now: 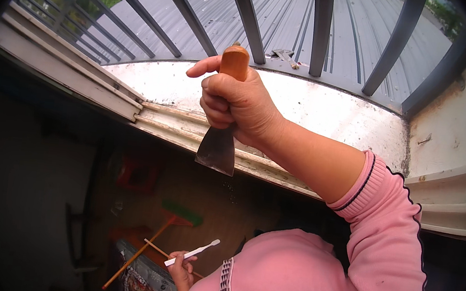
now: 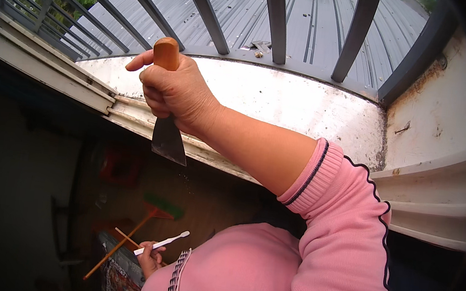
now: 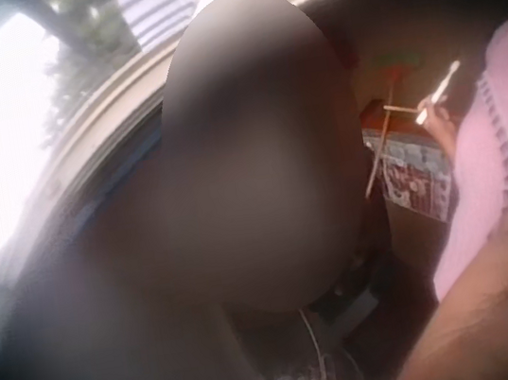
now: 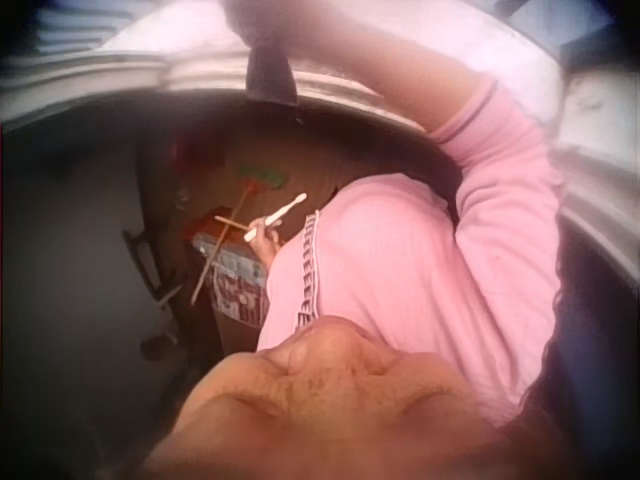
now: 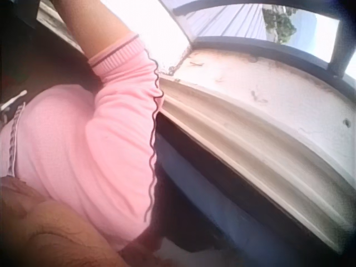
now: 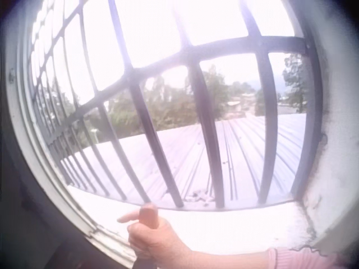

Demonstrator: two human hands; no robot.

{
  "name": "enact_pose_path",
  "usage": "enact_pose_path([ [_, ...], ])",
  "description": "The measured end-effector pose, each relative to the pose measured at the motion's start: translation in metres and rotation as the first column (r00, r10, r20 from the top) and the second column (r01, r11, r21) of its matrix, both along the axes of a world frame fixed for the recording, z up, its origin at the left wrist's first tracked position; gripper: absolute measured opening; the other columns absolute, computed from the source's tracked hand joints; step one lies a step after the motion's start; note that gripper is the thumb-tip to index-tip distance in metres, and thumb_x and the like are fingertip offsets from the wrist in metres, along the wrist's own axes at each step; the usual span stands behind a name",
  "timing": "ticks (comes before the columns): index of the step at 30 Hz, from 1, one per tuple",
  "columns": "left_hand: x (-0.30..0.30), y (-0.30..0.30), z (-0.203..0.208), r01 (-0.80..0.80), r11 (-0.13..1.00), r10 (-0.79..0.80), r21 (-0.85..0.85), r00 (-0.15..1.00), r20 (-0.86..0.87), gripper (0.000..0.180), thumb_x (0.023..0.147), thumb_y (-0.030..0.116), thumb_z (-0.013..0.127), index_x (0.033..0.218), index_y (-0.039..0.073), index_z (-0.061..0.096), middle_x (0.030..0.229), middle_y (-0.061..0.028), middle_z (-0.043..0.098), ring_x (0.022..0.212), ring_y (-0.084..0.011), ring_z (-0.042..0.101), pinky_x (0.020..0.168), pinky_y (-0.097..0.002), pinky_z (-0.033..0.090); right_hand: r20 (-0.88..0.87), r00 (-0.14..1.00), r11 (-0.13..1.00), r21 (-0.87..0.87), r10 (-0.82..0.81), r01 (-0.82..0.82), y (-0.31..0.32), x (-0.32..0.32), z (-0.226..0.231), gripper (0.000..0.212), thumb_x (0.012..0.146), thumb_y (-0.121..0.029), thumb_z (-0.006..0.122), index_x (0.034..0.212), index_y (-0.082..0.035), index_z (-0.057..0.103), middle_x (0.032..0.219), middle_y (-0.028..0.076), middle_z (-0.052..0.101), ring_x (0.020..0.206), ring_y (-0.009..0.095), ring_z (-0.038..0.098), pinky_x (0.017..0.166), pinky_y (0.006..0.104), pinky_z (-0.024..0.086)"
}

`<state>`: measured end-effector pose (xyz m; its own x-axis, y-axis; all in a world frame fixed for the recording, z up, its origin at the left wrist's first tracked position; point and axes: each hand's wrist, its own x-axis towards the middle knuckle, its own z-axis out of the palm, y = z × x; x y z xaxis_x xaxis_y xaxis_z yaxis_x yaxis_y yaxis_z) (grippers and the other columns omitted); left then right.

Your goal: The person scrapes the window sill and frame with a putty knife and brushes the grooves with a toothbrush. The person alternates between scraping and brushing to remove debris from the window track.

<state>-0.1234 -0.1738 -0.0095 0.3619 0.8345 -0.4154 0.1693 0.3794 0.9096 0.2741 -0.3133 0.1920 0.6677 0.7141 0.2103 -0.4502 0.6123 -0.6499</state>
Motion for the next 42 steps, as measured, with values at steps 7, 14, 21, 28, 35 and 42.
enact_pose_path([
  [7, -0.01, 0.007, -0.006, 0.007, 1.0, -0.007, 0.018, 1.0, 0.007, 0.006, 0.084, 0.007, 0.053, 0.085, 0.003, 0.048, 0.078, -0.0134, 0.06, 0.057, -0.0199, 0.065, 0.03, -0.0171, 0.032, 0.323, 0.945, 0.962, -0.241, -0.048, 0.131, -0.009, -0.008, 0.005, 0.017, 0.077, -0.005, 0.049, 0.091, -0.002, 0.059, 0.054, -0.004, 0.043, 0.045, 0.004, 0.036, 0.042, 0.0195, 0.029],
  [14, 0.007, 0.001, 0.001, 0.066, 0.997, -0.068, -0.03, 0.995, -0.076, 0.008, 0.084, 0.007, 0.054, 0.084, 0.002, 0.049, 0.079, -0.0129, 0.06, 0.058, -0.0202, 0.065, 0.031, -0.0173, 0.033, 0.368, 0.929, 0.939, -0.304, -0.041, 0.161, -0.005, 0.004, -0.027, 0.016, 0.077, -0.006, 0.05, 0.087, -0.005, 0.062, 0.058, -0.005, 0.044, 0.054, 0.003, 0.039, 0.052, 0.0193, 0.032],
  [21, 0.036, -0.015, 0.004, 0.094, 0.992, -0.108, -0.081, 0.975, -0.196, 0.01, 0.083, 0.009, 0.057, 0.085, 0.002, 0.05, 0.081, -0.0127, 0.06, 0.059, -0.0209, 0.066, 0.032, -0.0178, 0.033, 0.203, 0.979, 0.972, -0.221, -0.036, 0.081, -0.001, 0.022, -0.046, 0.015, 0.076, -0.007, 0.051, 0.088, -0.005, 0.061, 0.067, -0.004, 0.049, 0.065, 0.004, 0.044, 0.062, 0.0209, 0.036],
  [28, 0.05, -0.026, 0.008, 0.141, 0.987, -0.153, -0.072, 0.968, -0.198, 0.009, 0.084, 0.009, 0.056, 0.085, 0.002, 0.05, 0.081, -0.0134, 0.061, 0.061, -0.021, 0.065, 0.033, -0.0176, 0.033, 0.045, 0.999, 0.966, -0.257, -0.03, 0.041, -0.004, 0.035, -0.054, 0.011, 0.073, -0.011, 0.054, 0.079, -0.004, 0.059, 0.06, 0.0, 0.048, 0.057, 0.007, 0.044, 0.056, 0.023, 0.038],
  [35, 0.045, -0.036, 0.011, 0.13, 0.991, -0.133, -0.031, 0.98, -0.149, 0.011, 0.084, 0.01, 0.056, 0.084, 0.002, 0.049, 0.08, -0.0136, 0.06, 0.06, -0.0196, 0.065, 0.032, -0.0187, 0.033, -0.215, 0.971, 0.984, -0.126, 0.099, -0.128, -0.006, 0.039, -0.054, 0.019, 0.078, -0.006, 0.049, 0.096, -0.003, 0.051, 0.054, -0.004, 0.035, 0.042, 0.005, 0.027, 0.038, 0.021, 0.023],
  [42, 0.019, -0.043, 0.006, 0.036, 0.999, -0.036, -0.001, 0.993, -0.116, 0.009, 0.084, 0.008, 0.055, 0.083, 0.002, 0.049, 0.078, -0.0132, 0.059, 0.06, -0.02, 0.065, 0.032, -0.0178, 0.033, -0.033, 0.995, 0.991, -0.093, 0.096, -0.099, -0.004, 0.017, -0.009, 0.018, 0.077, -0.005, 0.048, 0.094, -0.003, 0.054, 0.054, -0.004, 0.039, 0.043, 0.005, 0.033, 0.04, 0.0212, 0.026],
])
